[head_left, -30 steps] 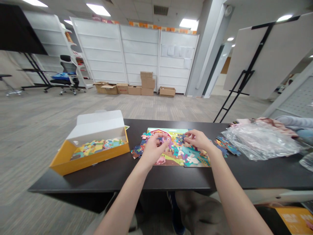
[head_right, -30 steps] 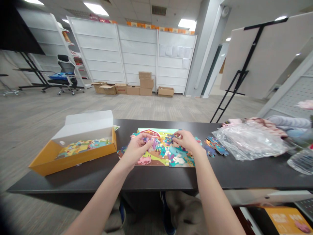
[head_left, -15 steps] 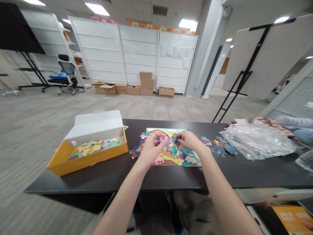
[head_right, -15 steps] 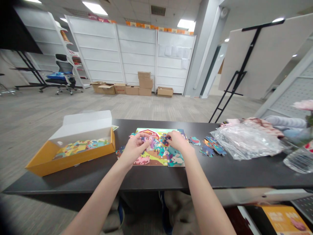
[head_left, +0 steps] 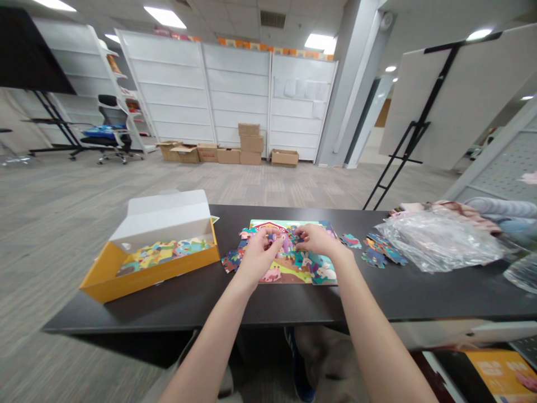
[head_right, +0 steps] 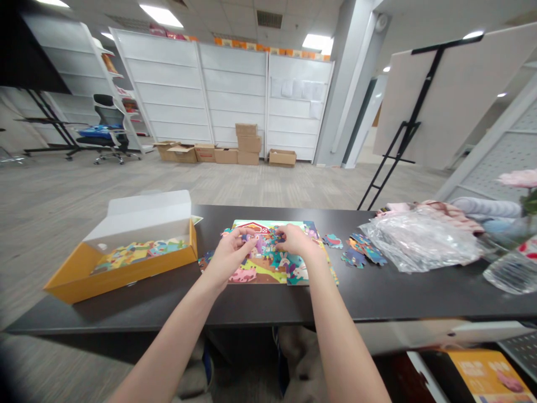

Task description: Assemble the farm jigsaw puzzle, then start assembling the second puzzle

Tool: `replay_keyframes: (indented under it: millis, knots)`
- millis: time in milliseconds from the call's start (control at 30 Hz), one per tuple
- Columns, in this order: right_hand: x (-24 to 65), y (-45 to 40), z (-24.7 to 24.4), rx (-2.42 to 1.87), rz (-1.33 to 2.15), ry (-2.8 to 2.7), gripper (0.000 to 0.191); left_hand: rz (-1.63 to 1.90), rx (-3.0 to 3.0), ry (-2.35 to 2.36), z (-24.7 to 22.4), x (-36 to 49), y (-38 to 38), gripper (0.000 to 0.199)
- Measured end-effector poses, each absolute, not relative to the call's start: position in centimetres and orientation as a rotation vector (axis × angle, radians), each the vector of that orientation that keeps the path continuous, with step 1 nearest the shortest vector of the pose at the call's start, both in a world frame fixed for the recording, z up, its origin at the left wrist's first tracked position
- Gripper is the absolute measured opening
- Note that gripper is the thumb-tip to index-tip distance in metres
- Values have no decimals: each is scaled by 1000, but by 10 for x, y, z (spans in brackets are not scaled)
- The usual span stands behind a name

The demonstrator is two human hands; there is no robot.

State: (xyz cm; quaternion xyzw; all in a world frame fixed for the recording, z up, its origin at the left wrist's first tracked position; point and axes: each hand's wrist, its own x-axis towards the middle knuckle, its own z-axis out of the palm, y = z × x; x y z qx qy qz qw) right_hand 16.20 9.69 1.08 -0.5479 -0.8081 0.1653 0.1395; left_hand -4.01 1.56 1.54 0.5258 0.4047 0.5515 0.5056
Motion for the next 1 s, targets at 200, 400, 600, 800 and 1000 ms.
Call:
replay_keyframes:
  millis: [200, 400, 600, 800, 1000]
  knots:
    - [157, 105, -2, -1479, 534, -2275, 35, 1337, 1273, 1002, 11, -45, 18, 31]
    - [158, 106, -4, -1482, 362, -2279, 32, 1333, 1243, 989, 12, -48, 16, 32]
    - [167, 100, 3, -1693, 259, -2248, 21, 1350, 1232, 948, 14, -45, 14, 30]
    - [165, 96, 7, -1605, 338, -2214, 17, 1330, 1207, 962, 11, -41, 15, 31]
    - [159, 71, 36, -1150, 940, -2003, 25, 1376, 1272, 994, 5, -37, 21, 35]
